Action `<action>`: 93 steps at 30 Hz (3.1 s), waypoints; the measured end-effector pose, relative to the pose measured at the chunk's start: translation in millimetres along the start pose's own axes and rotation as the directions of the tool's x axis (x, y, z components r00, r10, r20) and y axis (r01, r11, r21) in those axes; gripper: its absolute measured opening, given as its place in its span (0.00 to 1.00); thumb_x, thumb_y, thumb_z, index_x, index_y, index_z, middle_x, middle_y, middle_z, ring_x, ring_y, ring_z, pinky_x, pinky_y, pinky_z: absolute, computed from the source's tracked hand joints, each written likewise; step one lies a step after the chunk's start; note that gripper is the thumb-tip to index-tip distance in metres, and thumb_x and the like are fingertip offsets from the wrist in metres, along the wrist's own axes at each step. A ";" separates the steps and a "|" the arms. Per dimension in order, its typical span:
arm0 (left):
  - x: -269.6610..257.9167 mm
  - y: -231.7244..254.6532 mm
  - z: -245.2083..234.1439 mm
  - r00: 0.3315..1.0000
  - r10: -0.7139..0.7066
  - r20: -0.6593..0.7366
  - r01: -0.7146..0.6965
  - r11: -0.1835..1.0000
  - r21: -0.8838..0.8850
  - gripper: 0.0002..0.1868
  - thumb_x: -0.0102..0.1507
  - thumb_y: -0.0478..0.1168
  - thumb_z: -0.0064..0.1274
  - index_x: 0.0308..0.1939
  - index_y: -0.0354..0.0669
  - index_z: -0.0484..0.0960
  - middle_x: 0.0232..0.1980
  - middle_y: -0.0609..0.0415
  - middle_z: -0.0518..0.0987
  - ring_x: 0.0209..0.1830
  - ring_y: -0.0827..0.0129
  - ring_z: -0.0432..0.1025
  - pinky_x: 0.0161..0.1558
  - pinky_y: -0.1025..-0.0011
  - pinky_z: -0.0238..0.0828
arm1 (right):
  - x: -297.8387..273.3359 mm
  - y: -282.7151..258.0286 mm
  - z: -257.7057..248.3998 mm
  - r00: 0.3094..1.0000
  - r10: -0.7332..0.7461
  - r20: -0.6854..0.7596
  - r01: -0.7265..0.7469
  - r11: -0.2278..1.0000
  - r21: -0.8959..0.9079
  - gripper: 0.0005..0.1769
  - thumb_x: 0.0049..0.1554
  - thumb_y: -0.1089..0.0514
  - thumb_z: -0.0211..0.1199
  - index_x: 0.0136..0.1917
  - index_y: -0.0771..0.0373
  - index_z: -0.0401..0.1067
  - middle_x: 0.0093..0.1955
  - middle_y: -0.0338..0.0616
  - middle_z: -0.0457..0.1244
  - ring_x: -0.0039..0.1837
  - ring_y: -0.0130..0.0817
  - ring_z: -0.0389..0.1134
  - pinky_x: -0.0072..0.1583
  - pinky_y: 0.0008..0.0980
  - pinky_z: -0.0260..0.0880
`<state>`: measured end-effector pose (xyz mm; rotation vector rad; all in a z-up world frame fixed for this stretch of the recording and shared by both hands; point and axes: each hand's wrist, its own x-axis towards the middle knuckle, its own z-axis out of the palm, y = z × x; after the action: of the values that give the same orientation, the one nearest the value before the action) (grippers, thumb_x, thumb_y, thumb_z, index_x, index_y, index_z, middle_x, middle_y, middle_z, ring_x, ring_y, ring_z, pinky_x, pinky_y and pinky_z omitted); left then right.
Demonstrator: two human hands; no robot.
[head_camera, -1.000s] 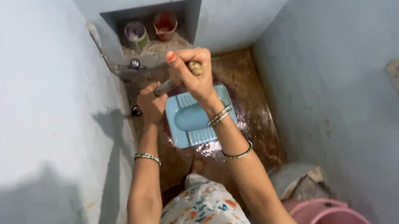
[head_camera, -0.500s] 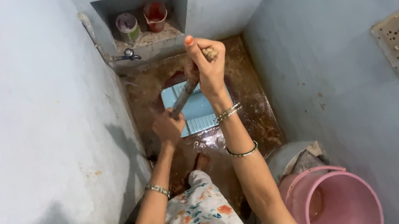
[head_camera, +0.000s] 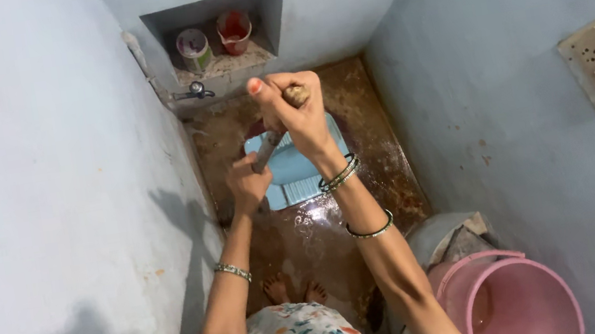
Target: The person pours a yellow liquid from a bottle into a blue bucket, then uses a traditional straw broom to scrub the floor of a small bathroom. They repeatedly dip the broom into the bucket and scrub around a squat toilet, moving a pink bucket aside to access the floor.
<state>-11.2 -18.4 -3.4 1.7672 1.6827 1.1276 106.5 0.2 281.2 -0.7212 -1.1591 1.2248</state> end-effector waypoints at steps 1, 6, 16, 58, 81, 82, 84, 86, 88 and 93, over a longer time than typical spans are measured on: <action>5.3 -2.4 3.0 1.000 -0.011 -0.002 0.011 1.000 0.026 0.08 0.52 0.38 0.57 0.36 0.46 0.85 0.33 0.42 0.82 0.35 0.45 0.78 0.38 0.54 0.75 | -0.5 0.5 0.1 1.000 -0.005 0.029 0.005 1.000 0.014 0.28 0.66 0.58 0.63 0.28 0.61 0.55 0.25 0.29 0.50 0.28 0.17 0.47 0.32 0.26 0.44; 47.6 -9.0 12.5 0.987 -0.160 0.025 0.155 0.978 0.143 0.07 0.60 0.44 0.58 0.35 0.45 0.85 0.35 0.43 0.83 0.36 0.45 0.79 0.39 0.52 0.75 | -3.2 11.4 4.2 0.974 -0.101 0.203 0.151 0.956 -0.251 0.27 0.64 0.60 0.61 0.25 0.64 0.61 0.23 0.32 0.54 0.27 0.18 0.51 0.32 0.28 0.45; 75.8 -12.0 1.6 0.959 -0.162 0.232 0.223 0.938 -0.265 0.13 0.56 0.46 0.56 0.36 0.40 0.83 0.33 0.42 0.82 0.36 0.45 0.78 0.38 0.53 0.73 | -23.1 35.8 -1.4 0.967 -0.031 0.251 0.135 0.903 -0.407 0.26 0.65 0.61 0.62 0.28 0.69 0.56 0.26 0.41 0.48 0.30 0.22 0.46 0.35 0.30 0.45; -140.7 128.6 57.5 0.888 0.067 0.455 0.023 0.982 -0.188 0.14 0.58 0.44 0.54 0.27 0.33 0.80 0.28 0.32 0.77 0.31 0.38 0.75 0.37 0.48 0.71 | -169.2 -112.2 -93.0 0.984 0.023 -0.177 -0.075 0.953 -0.294 0.31 0.69 0.56 0.57 0.25 0.62 0.58 0.23 0.30 0.52 0.27 0.17 0.50 0.31 0.26 0.47; -157.7 246.5 89.3 0.567 0.320 0.759 0.417 0.683 -0.600 0.22 0.71 0.49 0.43 0.36 0.33 0.81 0.32 0.48 0.78 0.34 0.63 0.71 0.39 0.64 0.68 | -257.1 -138.2 -123.7 0.845 -0.233 -0.481 -0.094 0.820 -0.564 0.28 0.67 0.57 0.59 0.26 0.66 0.63 0.23 0.29 0.53 0.26 0.16 0.53 0.28 0.24 0.50; -154.5 235.4 107.9 0.527 0.309 0.792 0.268 0.823 -0.500 0.19 0.67 0.48 0.47 0.37 0.34 0.83 0.33 0.47 0.80 0.34 0.61 0.74 0.40 0.62 0.70 | -256.4 -137.2 -120.3 0.830 -0.208 -0.518 -0.117 0.842 -0.527 0.27 0.66 0.57 0.59 0.26 0.66 0.65 0.22 0.28 0.54 0.24 0.15 0.56 0.26 0.23 0.53; -151.7 210.7 138.2 0.461 0.256 0.850 -0.075 0.965 -0.250 0.15 0.59 0.46 0.54 0.38 0.38 0.86 0.33 0.45 0.84 0.34 0.55 0.80 0.42 0.60 0.75 | -255.4 -134.2 -112.6 0.812 -0.175 -0.557 -0.134 0.873 -0.468 0.26 0.66 0.57 0.59 0.27 0.65 0.65 0.24 0.27 0.53 0.25 0.14 0.53 0.26 0.23 0.52; -154.1 183.3 147.2 0.512 0.297 0.806 -0.233 0.951 -0.202 0.16 0.57 0.48 0.59 0.40 0.40 0.87 0.36 0.41 0.83 0.38 0.49 0.79 0.43 0.56 0.75 | -254.0 -130.5 -106.8 0.804 -0.196 -0.562 -0.117 0.873 -0.473 0.26 0.67 0.56 0.59 0.28 0.65 0.64 0.25 0.27 0.53 0.27 0.14 0.51 0.28 0.22 0.49; -152.4 161.4 145.3 0.526 0.335 0.781 -0.336 0.926 -0.171 0.17 0.56 0.50 0.61 0.40 0.41 0.87 0.37 0.39 0.83 0.40 0.45 0.78 0.44 0.53 0.75 | -250.3 -125.5 -103.3 0.803 -0.276 -0.528 -0.066 0.839 -0.540 0.28 0.69 0.56 0.60 0.28 0.65 0.62 0.26 0.28 0.53 0.30 0.15 0.50 0.32 0.22 0.46; -145.2 117.5 108.7 0.524 0.338 0.782 -0.445 0.891 -0.087 0.16 0.56 0.50 0.62 0.36 0.40 0.87 0.38 0.37 0.83 0.42 0.41 0.77 0.47 0.50 0.74 | -247.1 -111.8 -81.2 0.765 -0.243 -0.597 0.005 0.928 -0.372 0.26 0.67 0.56 0.59 0.28 0.65 0.65 0.24 0.29 0.54 0.27 0.16 0.51 0.30 0.25 0.47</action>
<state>157.2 -153.9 -8.6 2.3184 0.8252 0.2395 236.2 -251.3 289.6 -1.1990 -0.8280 0.5637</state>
